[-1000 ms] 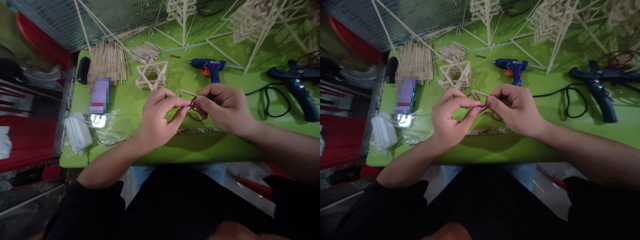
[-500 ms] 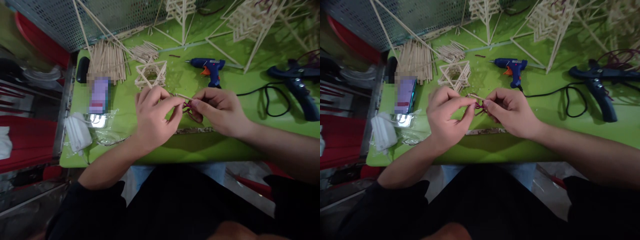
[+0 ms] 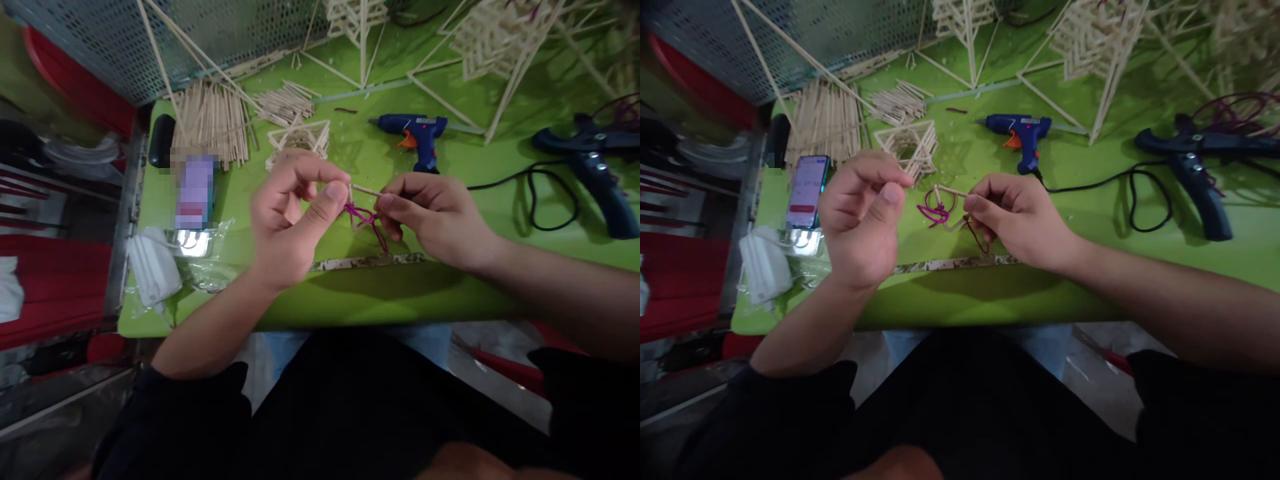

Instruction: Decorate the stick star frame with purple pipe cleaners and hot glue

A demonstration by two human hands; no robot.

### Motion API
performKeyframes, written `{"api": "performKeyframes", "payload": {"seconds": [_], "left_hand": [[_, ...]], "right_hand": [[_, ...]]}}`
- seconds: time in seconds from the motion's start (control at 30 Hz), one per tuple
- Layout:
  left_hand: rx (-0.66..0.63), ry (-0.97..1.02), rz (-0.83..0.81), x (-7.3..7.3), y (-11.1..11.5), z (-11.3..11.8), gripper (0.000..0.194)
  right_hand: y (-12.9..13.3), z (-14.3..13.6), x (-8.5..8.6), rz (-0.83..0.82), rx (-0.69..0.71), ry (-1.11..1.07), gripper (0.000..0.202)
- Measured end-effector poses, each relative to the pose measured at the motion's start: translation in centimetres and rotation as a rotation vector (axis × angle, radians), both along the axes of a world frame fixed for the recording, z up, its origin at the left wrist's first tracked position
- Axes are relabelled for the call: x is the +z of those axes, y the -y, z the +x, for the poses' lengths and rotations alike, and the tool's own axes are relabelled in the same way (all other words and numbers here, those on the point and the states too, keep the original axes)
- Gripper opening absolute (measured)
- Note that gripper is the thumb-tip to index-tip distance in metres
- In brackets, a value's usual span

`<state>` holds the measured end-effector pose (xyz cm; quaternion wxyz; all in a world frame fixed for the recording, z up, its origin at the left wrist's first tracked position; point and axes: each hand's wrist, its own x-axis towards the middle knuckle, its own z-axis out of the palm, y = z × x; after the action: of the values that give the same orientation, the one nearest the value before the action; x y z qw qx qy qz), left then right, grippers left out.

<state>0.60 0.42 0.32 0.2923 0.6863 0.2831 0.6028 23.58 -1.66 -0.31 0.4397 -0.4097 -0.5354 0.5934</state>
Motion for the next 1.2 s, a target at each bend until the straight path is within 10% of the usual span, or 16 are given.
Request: {"api": "performKeyframes", "payload": {"seconds": [0.27, 0.53, 0.93, 1.2], "left_hand": [[-0.094, 0.011, -0.151, -0.2, 0.4, -0.7, 0.043], [-0.156, 0.19, -0.22, -0.3, -0.4, -0.7, 0.099], [0.02, -0.017, -0.181, 0.0, -1.0, -2.0, 0.088], [0.14, -0.035, -0.064, -2.4, -3.2, -1.9, 0.094]], "right_hand": [[-0.3, 0.4, 0.0, -0.006, -0.024, 0.025, 0.048], [-1.2, 1.0, -0.4, 0.1, -0.171, 0.033, 0.05], [-7.0, 4.2, -3.1, 0.208, -0.517, 0.046, 0.046], [-6.9, 4.6, -0.6, 0.167, -0.629, 0.067, 0.046]]}}
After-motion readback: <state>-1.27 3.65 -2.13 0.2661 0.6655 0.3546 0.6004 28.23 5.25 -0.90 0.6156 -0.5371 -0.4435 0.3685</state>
